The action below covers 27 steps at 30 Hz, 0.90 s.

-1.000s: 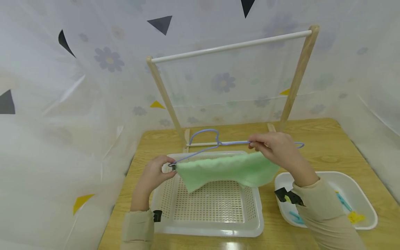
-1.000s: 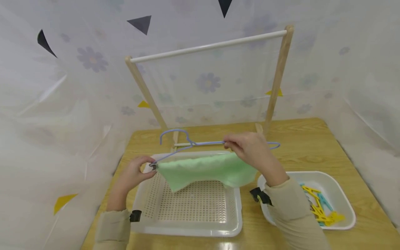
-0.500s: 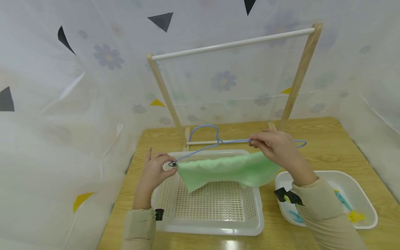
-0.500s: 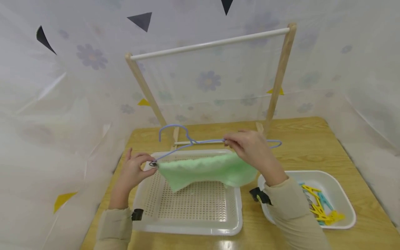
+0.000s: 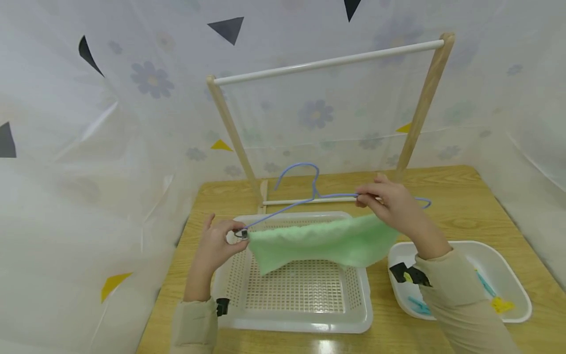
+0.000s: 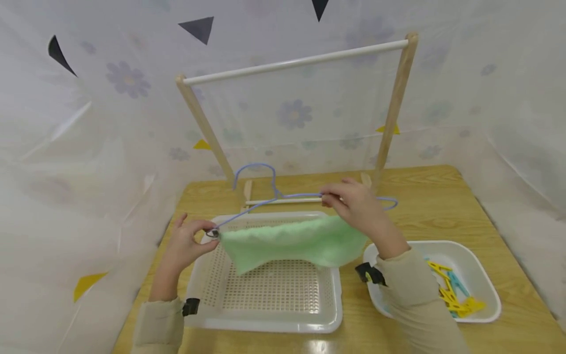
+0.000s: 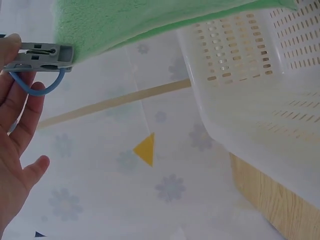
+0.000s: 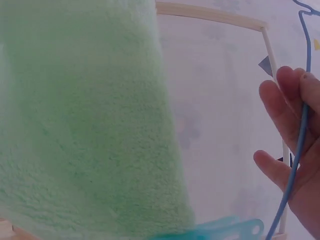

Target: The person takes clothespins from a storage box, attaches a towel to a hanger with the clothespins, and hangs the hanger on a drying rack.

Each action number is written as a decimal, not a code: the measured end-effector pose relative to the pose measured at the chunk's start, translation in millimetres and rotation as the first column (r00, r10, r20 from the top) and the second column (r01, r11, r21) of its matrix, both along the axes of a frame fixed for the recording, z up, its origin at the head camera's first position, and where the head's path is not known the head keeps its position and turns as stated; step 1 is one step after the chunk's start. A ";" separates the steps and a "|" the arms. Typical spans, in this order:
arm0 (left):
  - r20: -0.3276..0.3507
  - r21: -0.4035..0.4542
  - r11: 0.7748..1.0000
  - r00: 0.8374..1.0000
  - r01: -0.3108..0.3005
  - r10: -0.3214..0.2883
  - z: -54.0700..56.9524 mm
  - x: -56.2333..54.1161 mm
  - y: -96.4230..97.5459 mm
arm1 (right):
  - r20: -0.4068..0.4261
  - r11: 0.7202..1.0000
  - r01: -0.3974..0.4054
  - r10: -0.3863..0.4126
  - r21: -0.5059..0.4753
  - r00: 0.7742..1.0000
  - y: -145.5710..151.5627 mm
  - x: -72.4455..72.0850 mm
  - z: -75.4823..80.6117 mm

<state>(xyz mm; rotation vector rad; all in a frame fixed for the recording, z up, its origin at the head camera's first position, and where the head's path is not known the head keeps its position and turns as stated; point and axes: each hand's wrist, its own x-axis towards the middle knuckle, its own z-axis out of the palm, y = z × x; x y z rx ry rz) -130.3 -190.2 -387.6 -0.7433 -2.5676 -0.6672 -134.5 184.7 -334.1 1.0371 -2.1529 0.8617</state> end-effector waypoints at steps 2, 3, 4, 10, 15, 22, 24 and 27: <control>-0.007 -0.011 1.000 1.000 0.001 -0.001 1.6 1.2 0.4 | 0.044 1.000 -0.002 0.001 0.031 0.999 1.8 -0.4 0.0; -0.008 -0.021 1.000 1.000 -0.005 0.005 1.7 1.4 0.6 | 0.051 0.998 0.008 -0.011 0.062 0.999 2.3 -0.1 0.2; -0.011 -0.031 0.999 1.000 -0.009 0.009 2.4 1.6 0.9 | 0.058 0.996 0.018 -0.023 0.090 0.998 2.5 0.3 0.2; -0.003 -0.084 0.996 0.999 -0.040 0.040 3.1 2.6 2.5 | 0.032 0.974 0.089 -0.098 0.208 0.995 2.8 0.5 -1.9; -0.001 -0.098 0.994 0.999 -0.046 0.046 2.9 2.1 4.3 | 0.006 0.963 0.140 -0.146 0.229 0.989 3.2 -0.2 -4.9; 0.106 -0.078 0.997 0.994 -0.016 0.025 4.0 2.2 6.3 | 0.082 0.979 0.104 -0.120 0.177 0.989 5.3 -1.9 -11.9; 0.157 -0.057 0.998 0.988 -0.005 0.014 3.9 2.1 6.9 | 0.083 0.982 0.101 -0.115 0.157 0.990 5.9 -2.5 -13.7; 0.203 -0.024 1.000 0.979 0.005 0.000 3.5 1.6 8.1 | 0.072 0.985 0.109 -0.120 0.133 0.990 6.2 -2.9 -15.1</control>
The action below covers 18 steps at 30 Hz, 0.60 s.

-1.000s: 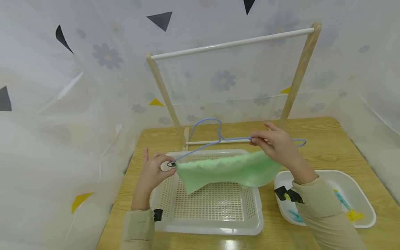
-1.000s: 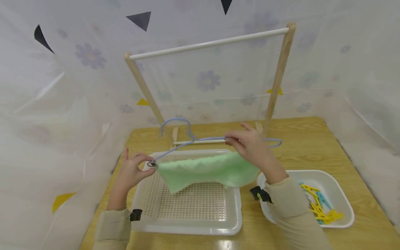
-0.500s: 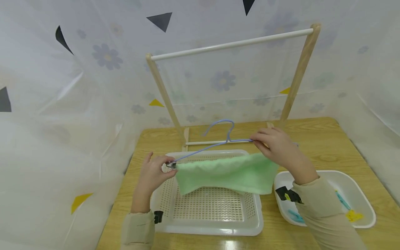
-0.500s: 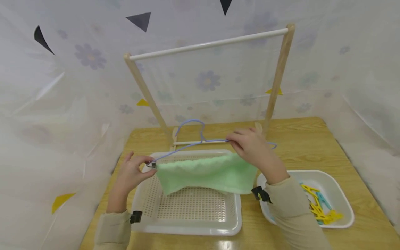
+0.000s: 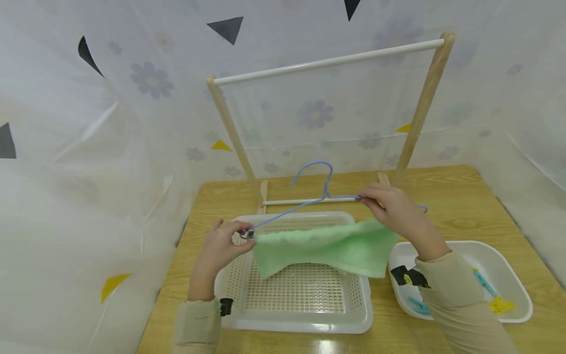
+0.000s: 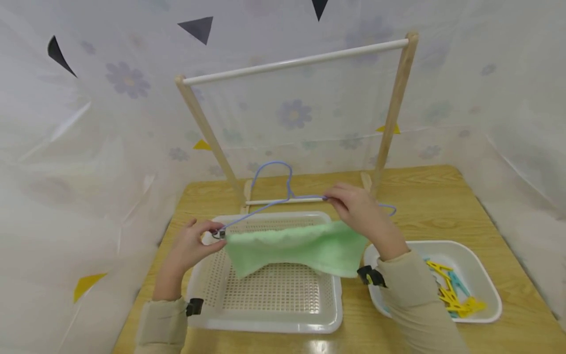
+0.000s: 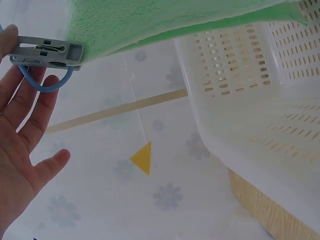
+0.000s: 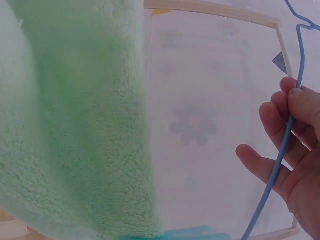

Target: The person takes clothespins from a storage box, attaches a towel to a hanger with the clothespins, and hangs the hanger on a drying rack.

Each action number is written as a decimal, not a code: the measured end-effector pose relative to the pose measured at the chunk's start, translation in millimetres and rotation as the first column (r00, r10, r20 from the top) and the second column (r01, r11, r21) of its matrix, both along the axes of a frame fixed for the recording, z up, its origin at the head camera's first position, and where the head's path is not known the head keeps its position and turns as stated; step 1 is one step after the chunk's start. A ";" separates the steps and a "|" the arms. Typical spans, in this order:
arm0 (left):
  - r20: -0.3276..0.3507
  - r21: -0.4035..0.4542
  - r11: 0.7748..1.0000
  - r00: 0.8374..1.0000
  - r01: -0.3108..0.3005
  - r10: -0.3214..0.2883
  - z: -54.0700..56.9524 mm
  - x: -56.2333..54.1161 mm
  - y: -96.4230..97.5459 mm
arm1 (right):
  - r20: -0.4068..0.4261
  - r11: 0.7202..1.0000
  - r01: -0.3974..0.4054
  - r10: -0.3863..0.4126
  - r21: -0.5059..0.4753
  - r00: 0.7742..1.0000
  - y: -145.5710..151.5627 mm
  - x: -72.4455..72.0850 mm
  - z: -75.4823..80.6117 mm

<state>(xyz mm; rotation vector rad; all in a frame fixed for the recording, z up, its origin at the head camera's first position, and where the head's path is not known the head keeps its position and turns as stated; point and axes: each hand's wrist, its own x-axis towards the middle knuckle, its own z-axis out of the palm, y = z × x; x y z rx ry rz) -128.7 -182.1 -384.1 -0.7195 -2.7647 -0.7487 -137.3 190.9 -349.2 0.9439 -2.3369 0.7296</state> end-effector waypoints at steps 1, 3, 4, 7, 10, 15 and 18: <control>0.006 0.012 1.000 1.000 0.001 -0.001 -0.4 -0.1 0.6 | -0.008 1.000 0.001 -0.001 -0.008 1.000 -0.1 0.1 -0.2; -0.016 0.017 1.000 1.000 0.003 -0.003 -1.8 -0.9 1.7 | -0.029 1.000 0.003 -0.004 -0.022 1.000 -0.5 0.7 -0.2; -0.043 0.013 1.000 0.999 0.004 -0.004 -2.5 -1.4 2.5 | -0.046 1.000 0.004 -0.005 -0.029 0.999 -0.9 1.1 0.0; -0.136 -0.005 1.000 0.991 0.001 -0.002 -5.1 -2.7 4.5 | -0.103 0.999 0.005 -0.010 -0.046 0.995 -2.1 2.5 0.6; -0.218 -0.007 1.000 0.976 -0.006 0.005 -8.4 -3.6 6.2 | -0.152 0.998 0.005 -0.013 -0.056 0.988 -3.2 3.0 0.6; -0.281 0.072 0.997 0.959 -0.002 0.022 -13.8 -6.7 8.2 | -0.183 0.997 0.014 -0.029 -0.079 0.983 -4.6 3.9 1.5; -0.272 0.165 0.986 0.961 -0.001 0.047 -17.1 -9.4 7.3 | -0.188 0.994 0.020 -0.039 -0.103 0.981 -4.9 4.6 3.0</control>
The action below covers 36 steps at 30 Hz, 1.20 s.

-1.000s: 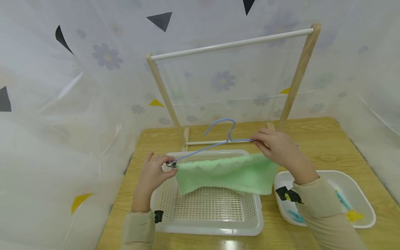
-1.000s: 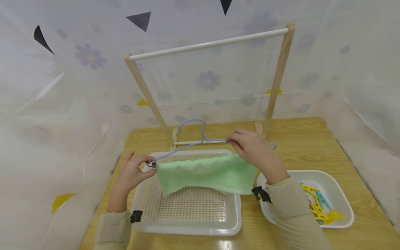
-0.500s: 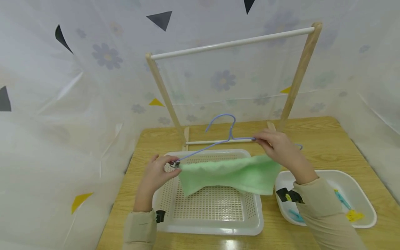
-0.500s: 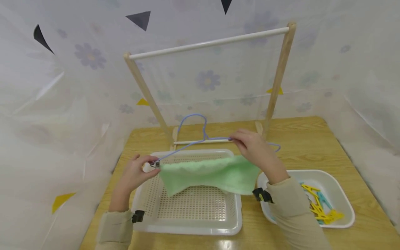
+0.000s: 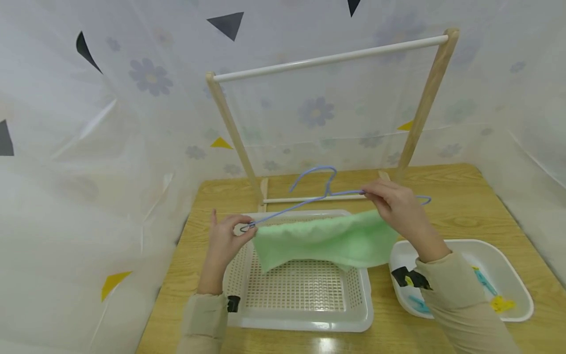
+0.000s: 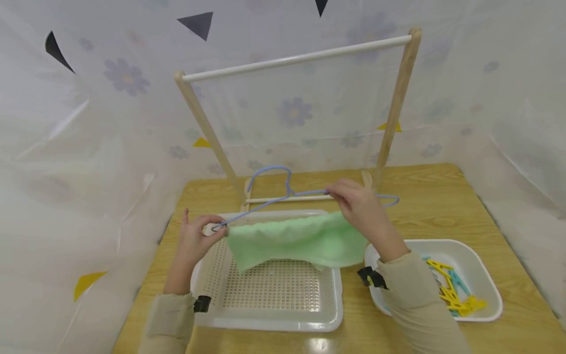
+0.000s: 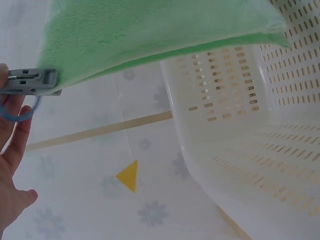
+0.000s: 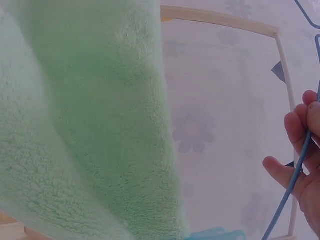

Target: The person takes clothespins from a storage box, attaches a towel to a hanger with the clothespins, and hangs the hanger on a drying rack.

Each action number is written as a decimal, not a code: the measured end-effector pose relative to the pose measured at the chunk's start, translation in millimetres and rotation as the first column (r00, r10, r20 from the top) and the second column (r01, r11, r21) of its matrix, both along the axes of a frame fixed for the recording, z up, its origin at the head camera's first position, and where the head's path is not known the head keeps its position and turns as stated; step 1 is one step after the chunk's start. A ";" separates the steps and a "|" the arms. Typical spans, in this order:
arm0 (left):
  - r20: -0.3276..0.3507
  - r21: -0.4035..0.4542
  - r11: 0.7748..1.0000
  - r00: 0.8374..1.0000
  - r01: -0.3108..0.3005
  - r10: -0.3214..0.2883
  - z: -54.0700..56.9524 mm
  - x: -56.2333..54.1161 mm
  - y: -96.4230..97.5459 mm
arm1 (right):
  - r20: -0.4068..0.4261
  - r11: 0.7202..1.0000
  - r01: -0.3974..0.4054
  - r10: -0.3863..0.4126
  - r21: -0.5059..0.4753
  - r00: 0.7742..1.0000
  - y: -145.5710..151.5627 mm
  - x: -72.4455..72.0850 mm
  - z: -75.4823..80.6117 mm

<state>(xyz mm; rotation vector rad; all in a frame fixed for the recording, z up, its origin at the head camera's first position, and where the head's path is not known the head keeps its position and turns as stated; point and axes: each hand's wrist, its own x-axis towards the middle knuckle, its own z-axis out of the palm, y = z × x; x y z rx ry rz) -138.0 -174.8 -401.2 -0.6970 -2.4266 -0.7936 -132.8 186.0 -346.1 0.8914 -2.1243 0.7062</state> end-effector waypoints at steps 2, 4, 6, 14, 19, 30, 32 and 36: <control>0.015 0.056 0.998 1.000 -0.001 0.000 -0.6 -0.6 -1.5 | 0.000 1.000 -0.006 0.006 -0.015 1.000 0.3 0.1 2.0; 0.025 0.077 0.997 1.000 -0.005 0.003 0.2 -0.4 -2.5 | 0.002 1.000 -0.010 0.010 -0.028 1.000 0.9 0.1 3.7; 0.040 0.061 0.998 0.999 -0.012 0.010 2.1 0.6 -2.8 | 0.007 1.000 -0.010 0.010 -0.030 1.000 1.9 0.2 4.8; 0.103 0.088 0.996 0.994 -0.031 0.021 8.0 3.4 -1.9 | 0.020 1.000 0.008 -0.008 -0.010 1.000 7.8 -0.2 8.0; 0.034 0.103 0.995 0.999 -0.011 0.008 12.3 2.8 -0.5 | -0.007 0.999 0.047 -0.047 0.020 0.999 8.6 -0.4 10.5; -0.037 0.137 0.990 0.999 -0.025 0.030 17.6 2.5 0.0 | -0.080 0.985 0.147 -0.140 0.090 0.987 7.9 4.0 19.2; -0.036 0.150 0.988 0.999 -0.026 0.032 19.1 2.5 0.5 | -0.092 0.986 0.147 -0.140 0.075 0.986 7.9 4.3 18.6; -0.026 0.169 0.985 0.999 -0.029 0.034 21.8 2.0 2.6 | -0.125 0.988 0.151 -0.148 0.017 0.981 7.5 4.8 17.8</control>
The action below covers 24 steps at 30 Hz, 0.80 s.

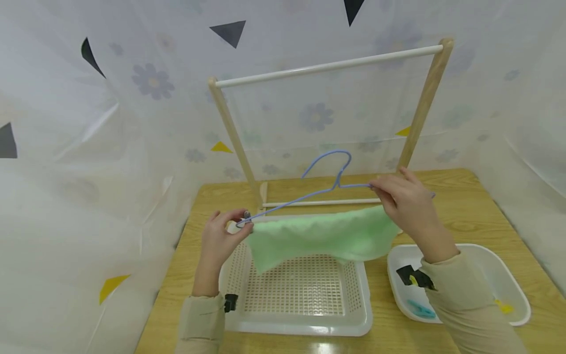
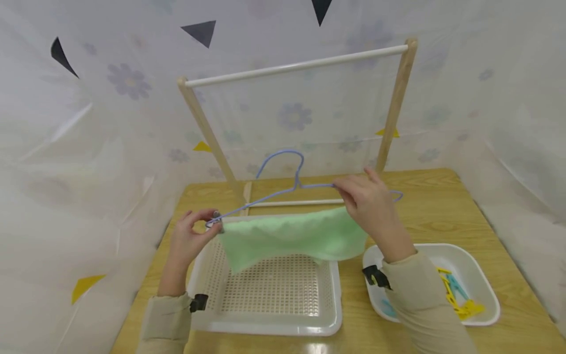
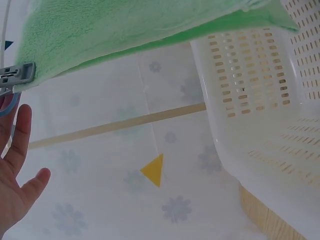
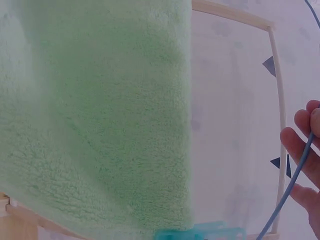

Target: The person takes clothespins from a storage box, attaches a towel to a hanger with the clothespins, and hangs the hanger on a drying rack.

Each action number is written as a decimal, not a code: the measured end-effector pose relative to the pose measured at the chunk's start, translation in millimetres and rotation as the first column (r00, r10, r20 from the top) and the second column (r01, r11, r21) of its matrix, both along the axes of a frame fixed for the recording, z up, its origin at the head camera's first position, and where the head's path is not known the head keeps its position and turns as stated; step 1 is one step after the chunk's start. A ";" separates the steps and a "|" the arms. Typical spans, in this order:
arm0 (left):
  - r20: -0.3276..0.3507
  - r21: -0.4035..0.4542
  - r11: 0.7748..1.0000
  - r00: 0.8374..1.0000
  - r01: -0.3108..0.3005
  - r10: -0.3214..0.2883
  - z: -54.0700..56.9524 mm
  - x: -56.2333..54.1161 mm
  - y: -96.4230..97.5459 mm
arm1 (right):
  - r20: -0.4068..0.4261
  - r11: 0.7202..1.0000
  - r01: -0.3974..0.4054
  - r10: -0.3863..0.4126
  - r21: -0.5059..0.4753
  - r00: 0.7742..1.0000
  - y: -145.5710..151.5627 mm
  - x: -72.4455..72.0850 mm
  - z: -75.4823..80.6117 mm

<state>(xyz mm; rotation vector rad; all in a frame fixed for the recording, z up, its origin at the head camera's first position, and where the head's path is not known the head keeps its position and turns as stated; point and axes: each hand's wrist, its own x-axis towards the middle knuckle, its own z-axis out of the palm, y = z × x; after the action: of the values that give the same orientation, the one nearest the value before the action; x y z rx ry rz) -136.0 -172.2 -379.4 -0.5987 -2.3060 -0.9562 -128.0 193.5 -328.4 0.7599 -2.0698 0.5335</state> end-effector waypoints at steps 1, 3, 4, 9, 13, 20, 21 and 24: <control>0.003 0.002 1.000 1.000 -0.001 0.001 0.6 0.2 0.7 | -0.010 1.000 0.005 -0.005 -0.011 1.000 -0.2 -0.1 -0.1; 0.013 0.000 1.000 1.000 -0.009 0.009 0.9 0.3 1.8 | -0.022 1.000 0.014 -0.014 -0.026 1.000 -0.4 0.2 0.6; 0.020 -0.002 1.000 1.000 -0.012 0.012 1.0 0.3 2.2 | -0.024 0.999 0.018 -0.019 -0.034 1.000 -0.3 0.4 0.8; 0.060 -0.043 0.999 0.998 -0.007 0.010 0.9 1.7 2.8 | -0.034 0.997 0.049 -0.051 -0.054 0.998 1.1 0.6 1.3; 0.081 -0.061 0.998 0.997 0.020 -0.015 -0.8 2.9 2.7 | -0.047 0.995 0.059 -0.063 -0.075 0.997 2.9 0.4 1.7; 0.101 -0.070 0.998 0.995 -0.004 0.011 -6.1 6.3 1.4 | -0.036 0.994 0.096 -0.098 -0.046 0.995 7.4 0.6 4.5; 0.104 -0.070 0.998 0.994 -0.007 0.015 -7.4 6.5 0.5 | -0.032 0.994 0.103 -0.104 -0.044 0.994 7.9 0.4 4.8; 0.131 -0.059 0.998 0.991 -0.009 0.017 -10.7 8.0 -3.5 | -0.025 0.992 0.110 -0.111 -0.064 0.993 8.1 0.4 5.5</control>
<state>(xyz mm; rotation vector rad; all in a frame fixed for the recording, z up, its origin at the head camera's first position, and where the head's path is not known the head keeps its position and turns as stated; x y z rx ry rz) -128.0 -175.7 -390.2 -0.5586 -2.4584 -0.9509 -127.6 201.6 -322.9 0.6093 -2.0460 0.5203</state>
